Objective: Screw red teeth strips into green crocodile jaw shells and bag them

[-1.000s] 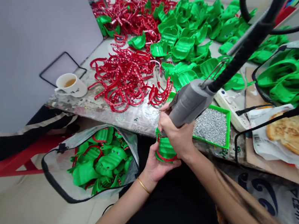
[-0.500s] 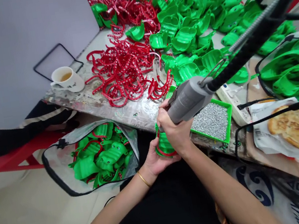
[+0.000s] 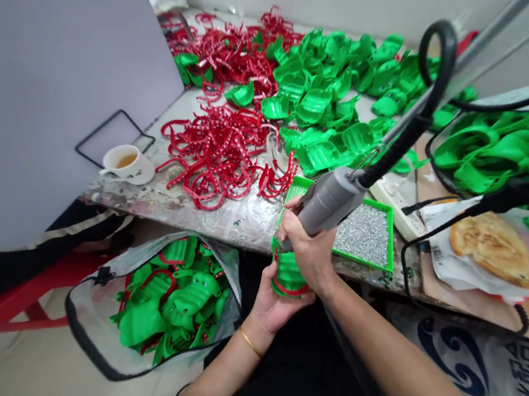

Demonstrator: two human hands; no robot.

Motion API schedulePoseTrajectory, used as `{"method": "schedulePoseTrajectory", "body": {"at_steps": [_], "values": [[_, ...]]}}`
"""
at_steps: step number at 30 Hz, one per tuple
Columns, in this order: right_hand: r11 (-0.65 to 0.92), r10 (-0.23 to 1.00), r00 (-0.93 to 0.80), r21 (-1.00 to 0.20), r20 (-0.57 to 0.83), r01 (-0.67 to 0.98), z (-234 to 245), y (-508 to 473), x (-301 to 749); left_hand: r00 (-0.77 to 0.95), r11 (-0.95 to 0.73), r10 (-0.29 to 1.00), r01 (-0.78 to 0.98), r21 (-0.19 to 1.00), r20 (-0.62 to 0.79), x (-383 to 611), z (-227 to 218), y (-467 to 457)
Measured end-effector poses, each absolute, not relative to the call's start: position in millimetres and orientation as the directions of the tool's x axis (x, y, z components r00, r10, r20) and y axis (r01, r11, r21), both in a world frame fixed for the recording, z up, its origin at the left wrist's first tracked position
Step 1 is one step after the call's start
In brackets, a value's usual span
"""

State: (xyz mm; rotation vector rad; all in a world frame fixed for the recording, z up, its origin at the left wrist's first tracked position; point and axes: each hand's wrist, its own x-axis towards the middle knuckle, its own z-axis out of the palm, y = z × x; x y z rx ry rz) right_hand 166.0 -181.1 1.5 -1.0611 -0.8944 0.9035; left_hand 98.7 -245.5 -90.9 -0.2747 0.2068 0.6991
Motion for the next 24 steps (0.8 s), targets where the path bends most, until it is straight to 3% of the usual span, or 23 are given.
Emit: {"method": "schedulePoseTrajectory", "body": {"at_steps": [3, 9, 24], "values": [[0.301, 0.896, 0.378, -0.946, 0.235, -0.125, 11.5, -157.0, 187.6, 0.78, 0.754, 0.591, -0.625, -0.204, -0.204, 98.4, -85.5, -243.6], [0.377, 0.821, 0.449, -0.926, 0.353, 0.038, 8.0, -96.7, 230.1, 0.786, 0.759, 0.58, -0.616, -0.21, -0.211, 98.1, -83.6, -243.1], [0.324, 0.806, 0.489, -0.94, 0.333, 0.105, -34.7, -60.1, 231.4, 0.796, 0.772, 0.563, -0.602, -0.203, -0.221, 98.2, -89.0, -242.1]]}}
